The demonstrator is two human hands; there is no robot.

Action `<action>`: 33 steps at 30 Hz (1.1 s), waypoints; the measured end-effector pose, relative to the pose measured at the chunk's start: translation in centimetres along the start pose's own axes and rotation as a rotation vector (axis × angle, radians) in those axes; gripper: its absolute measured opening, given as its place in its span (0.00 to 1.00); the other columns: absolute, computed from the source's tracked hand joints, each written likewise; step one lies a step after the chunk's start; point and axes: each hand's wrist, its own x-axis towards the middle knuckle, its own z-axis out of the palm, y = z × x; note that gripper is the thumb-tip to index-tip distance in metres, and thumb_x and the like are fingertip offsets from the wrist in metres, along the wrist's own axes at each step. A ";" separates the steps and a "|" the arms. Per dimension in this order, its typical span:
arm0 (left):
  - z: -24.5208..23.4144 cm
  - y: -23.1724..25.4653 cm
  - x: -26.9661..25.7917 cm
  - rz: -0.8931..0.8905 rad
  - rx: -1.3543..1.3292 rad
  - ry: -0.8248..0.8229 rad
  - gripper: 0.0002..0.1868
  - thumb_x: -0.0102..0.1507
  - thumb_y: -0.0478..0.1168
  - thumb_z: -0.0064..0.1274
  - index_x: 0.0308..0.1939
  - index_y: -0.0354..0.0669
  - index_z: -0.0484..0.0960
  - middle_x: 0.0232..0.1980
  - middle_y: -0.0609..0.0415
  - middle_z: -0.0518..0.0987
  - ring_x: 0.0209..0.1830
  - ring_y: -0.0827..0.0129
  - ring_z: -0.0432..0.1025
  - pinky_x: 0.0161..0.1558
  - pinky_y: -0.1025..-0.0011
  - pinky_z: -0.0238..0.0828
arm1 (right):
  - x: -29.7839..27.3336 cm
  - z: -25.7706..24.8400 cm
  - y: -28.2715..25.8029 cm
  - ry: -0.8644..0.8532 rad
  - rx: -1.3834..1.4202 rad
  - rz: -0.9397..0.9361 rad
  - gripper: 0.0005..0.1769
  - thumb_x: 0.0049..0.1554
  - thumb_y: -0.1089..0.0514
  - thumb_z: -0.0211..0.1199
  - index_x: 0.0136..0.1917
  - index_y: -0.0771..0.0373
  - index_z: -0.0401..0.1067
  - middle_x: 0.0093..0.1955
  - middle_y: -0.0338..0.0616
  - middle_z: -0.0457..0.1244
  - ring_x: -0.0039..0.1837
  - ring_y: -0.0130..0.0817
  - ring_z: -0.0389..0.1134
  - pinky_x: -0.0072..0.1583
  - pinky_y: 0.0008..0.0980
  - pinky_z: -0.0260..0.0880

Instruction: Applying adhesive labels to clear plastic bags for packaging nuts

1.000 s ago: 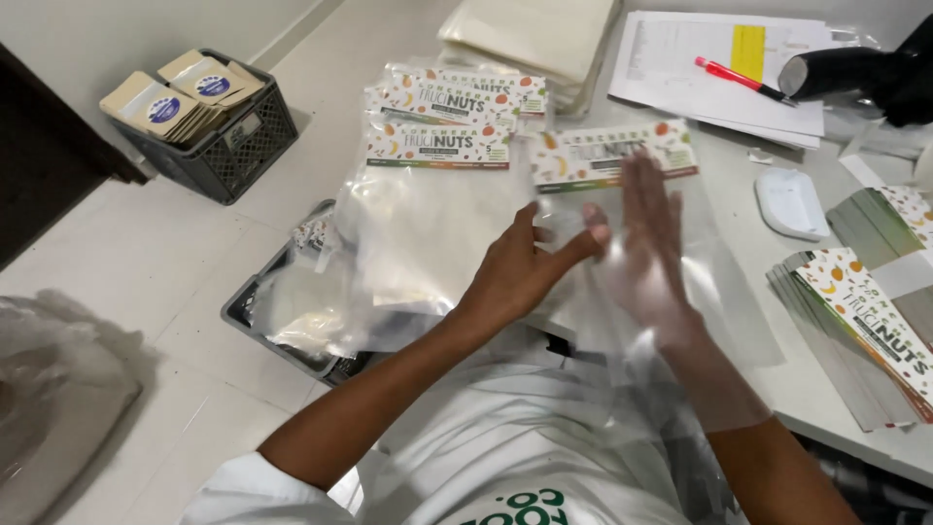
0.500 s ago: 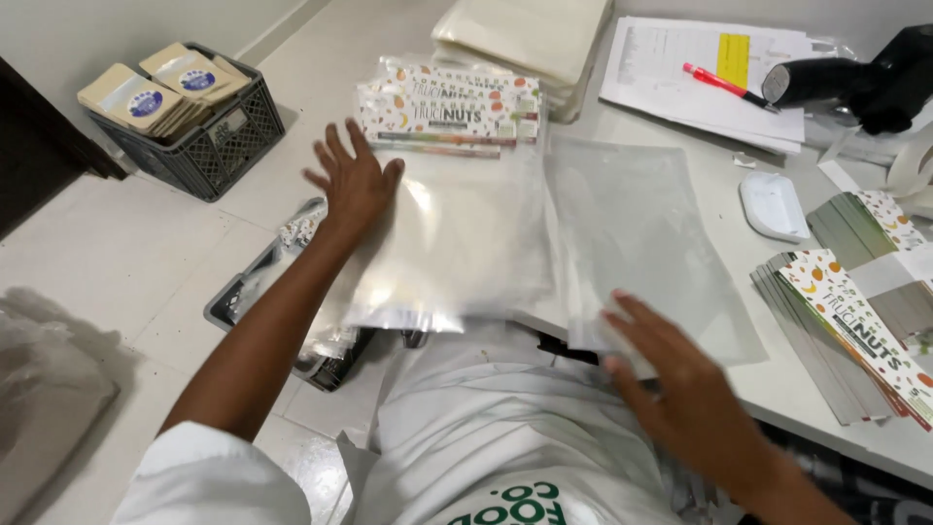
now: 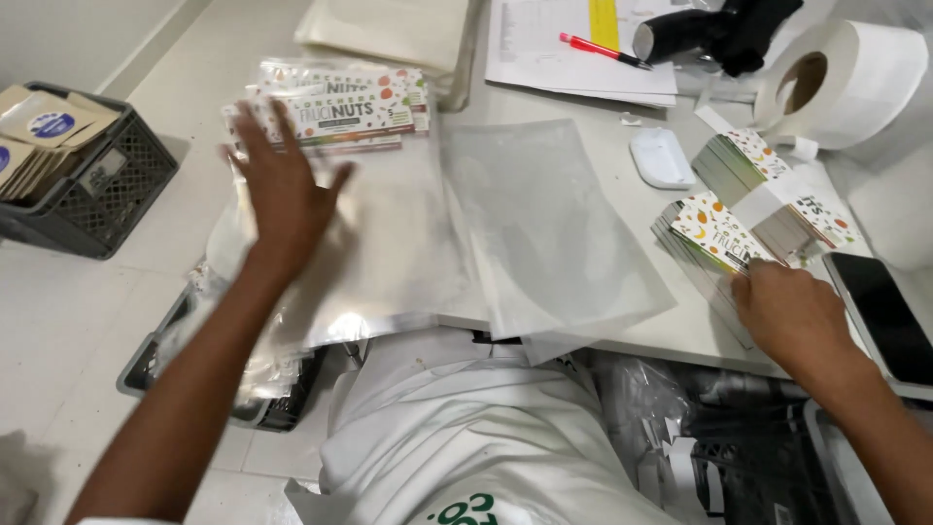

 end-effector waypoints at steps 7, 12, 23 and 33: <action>6.4 17.5 -15.4 0.774 -0.251 -0.391 0.35 0.51 0.62 0.71 0.46 0.37 0.80 0.48 0.38 0.77 0.48 0.45 0.69 0.42 0.50 0.71 | 0.9 4.5 1.7 0.224 -0.088 -0.108 0.21 0.69 0.51 0.40 0.55 0.65 0.70 0.55 0.56 0.70 0.50 0.69 0.74 0.46 0.61 0.72; 7.6 18.4 -17.4 0.947 0.030 -0.461 0.22 0.41 0.14 0.53 0.19 0.48 0.70 0.23 0.57 0.70 0.25 0.67 0.64 0.16 0.67 0.66 | 1.2 4.1 2.5 0.309 -0.139 -0.102 0.17 0.68 0.46 0.46 0.52 0.54 0.73 0.40 0.59 0.72 0.44 0.67 0.73 0.45 0.57 0.71; 9.9 13.9 -16.1 1.089 0.193 -0.047 0.26 0.61 0.24 0.52 0.65 0.24 0.70 0.64 0.31 0.74 0.68 0.44 0.70 0.68 0.61 0.71 | 0.3 1.3 3.0 0.316 -0.010 0.030 0.17 0.65 0.47 0.51 0.57 0.56 0.74 0.41 0.62 0.72 0.45 0.70 0.73 0.45 0.60 0.70; 8.1 14.2 -14.0 0.985 -0.153 -0.382 0.29 0.57 0.19 0.54 0.63 0.25 0.68 0.64 0.29 0.73 0.66 0.39 0.70 0.51 0.53 0.80 | -8.3 -2.0 -3.6 0.288 0.674 -1.056 0.50 0.32 0.64 0.84 0.67 0.55 0.68 0.72 0.49 0.65 0.73 0.41 0.67 0.68 0.33 0.72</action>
